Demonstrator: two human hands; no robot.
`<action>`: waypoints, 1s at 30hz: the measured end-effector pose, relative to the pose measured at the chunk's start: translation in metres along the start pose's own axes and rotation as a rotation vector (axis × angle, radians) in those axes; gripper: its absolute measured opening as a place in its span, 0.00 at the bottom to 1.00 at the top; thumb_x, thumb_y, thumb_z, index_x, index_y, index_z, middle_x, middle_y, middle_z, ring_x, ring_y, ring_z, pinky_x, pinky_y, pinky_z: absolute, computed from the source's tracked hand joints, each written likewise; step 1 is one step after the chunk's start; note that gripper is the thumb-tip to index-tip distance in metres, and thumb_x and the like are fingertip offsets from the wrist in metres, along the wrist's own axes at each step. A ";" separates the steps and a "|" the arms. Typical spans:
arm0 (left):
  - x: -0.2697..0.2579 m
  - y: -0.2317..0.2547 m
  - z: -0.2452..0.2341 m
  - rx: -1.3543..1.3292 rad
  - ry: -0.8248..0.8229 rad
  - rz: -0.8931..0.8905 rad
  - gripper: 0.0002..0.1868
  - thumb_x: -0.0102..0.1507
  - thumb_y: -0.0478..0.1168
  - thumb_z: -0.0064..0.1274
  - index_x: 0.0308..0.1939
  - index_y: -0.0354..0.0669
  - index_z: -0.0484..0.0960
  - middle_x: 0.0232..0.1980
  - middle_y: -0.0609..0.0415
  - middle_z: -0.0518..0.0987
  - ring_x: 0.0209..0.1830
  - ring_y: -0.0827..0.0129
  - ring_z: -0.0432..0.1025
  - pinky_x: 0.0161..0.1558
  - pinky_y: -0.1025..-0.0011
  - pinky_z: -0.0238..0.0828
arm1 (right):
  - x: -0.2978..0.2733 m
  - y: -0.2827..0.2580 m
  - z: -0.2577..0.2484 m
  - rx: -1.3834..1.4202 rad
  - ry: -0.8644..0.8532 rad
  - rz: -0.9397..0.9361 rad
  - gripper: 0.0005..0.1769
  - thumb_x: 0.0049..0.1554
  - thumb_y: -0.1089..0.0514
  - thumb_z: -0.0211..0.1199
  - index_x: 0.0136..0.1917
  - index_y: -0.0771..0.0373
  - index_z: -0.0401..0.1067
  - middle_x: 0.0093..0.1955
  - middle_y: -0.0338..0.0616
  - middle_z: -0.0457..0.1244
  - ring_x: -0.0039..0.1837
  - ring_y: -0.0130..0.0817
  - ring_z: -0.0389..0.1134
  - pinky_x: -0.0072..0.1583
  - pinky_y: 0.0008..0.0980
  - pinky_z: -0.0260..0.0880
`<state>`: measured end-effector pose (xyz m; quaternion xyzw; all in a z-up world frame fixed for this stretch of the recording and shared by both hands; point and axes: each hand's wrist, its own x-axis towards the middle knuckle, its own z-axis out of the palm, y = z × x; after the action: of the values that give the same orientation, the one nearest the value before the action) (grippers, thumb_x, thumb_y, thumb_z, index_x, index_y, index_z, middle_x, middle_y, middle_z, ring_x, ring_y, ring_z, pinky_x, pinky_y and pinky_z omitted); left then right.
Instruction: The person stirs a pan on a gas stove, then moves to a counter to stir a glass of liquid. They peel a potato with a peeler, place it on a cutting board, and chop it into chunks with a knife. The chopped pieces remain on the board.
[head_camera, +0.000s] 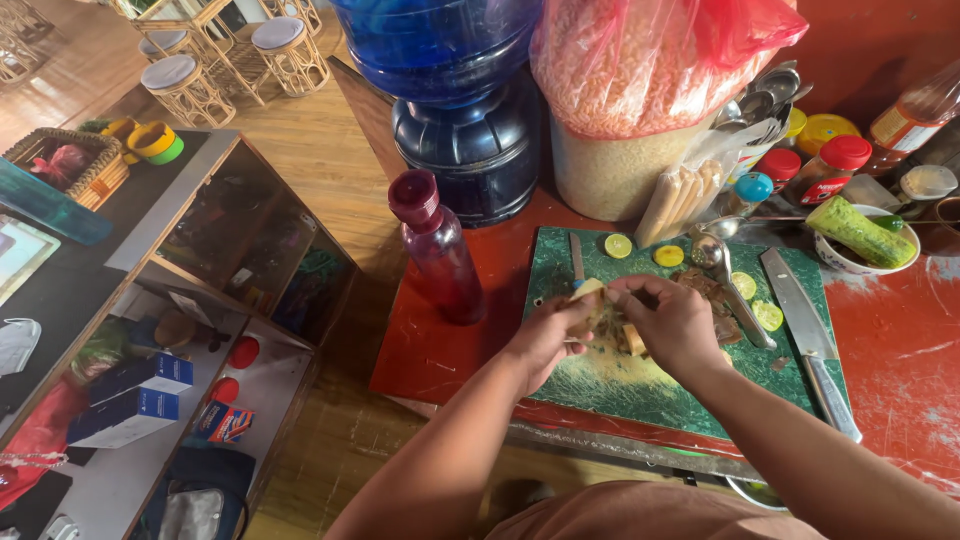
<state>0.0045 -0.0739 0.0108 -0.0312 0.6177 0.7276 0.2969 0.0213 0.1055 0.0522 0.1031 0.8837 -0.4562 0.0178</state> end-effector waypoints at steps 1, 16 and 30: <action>0.001 -0.002 0.002 0.021 -0.020 0.002 0.20 0.69 0.58 0.46 0.54 0.49 0.77 0.46 0.60 0.74 0.42 0.75 0.67 0.49 0.72 0.66 | -0.002 -0.002 0.001 -0.008 0.019 -0.017 0.14 0.57 0.48 0.68 0.55 0.51 0.81 0.41 0.39 0.74 0.36 0.29 0.71 0.41 0.35 0.73; 0.004 -0.006 0.014 -0.003 0.058 -0.032 0.23 0.69 0.60 0.43 0.55 0.48 0.74 0.44 0.59 0.76 0.42 0.74 0.70 0.46 0.70 0.69 | 0.001 0.017 0.008 -0.171 0.084 -0.476 0.11 0.60 0.54 0.63 0.52 0.63 0.75 0.48 0.51 0.70 0.48 0.44 0.74 0.52 0.42 0.73; 0.014 -0.022 0.010 -0.229 0.129 0.011 0.21 0.71 0.54 0.44 0.55 0.41 0.76 0.42 0.55 0.77 0.38 0.72 0.73 0.51 0.65 0.77 | -0.020 0.012 0.001 -0.230 -0.180 -0.554 0.09 0.57 0.58 0.62 0.50 0.63 0.72 0.46 0.49 0.68 0.43 0.41 0.75 0.49 0.39 0.75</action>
<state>0.0066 -0.0577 -0.0115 -0.1082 0.5485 0.7914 0.2472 0.0428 0.1083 0.0447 -0.1851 0.9189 -0.3481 -0.0173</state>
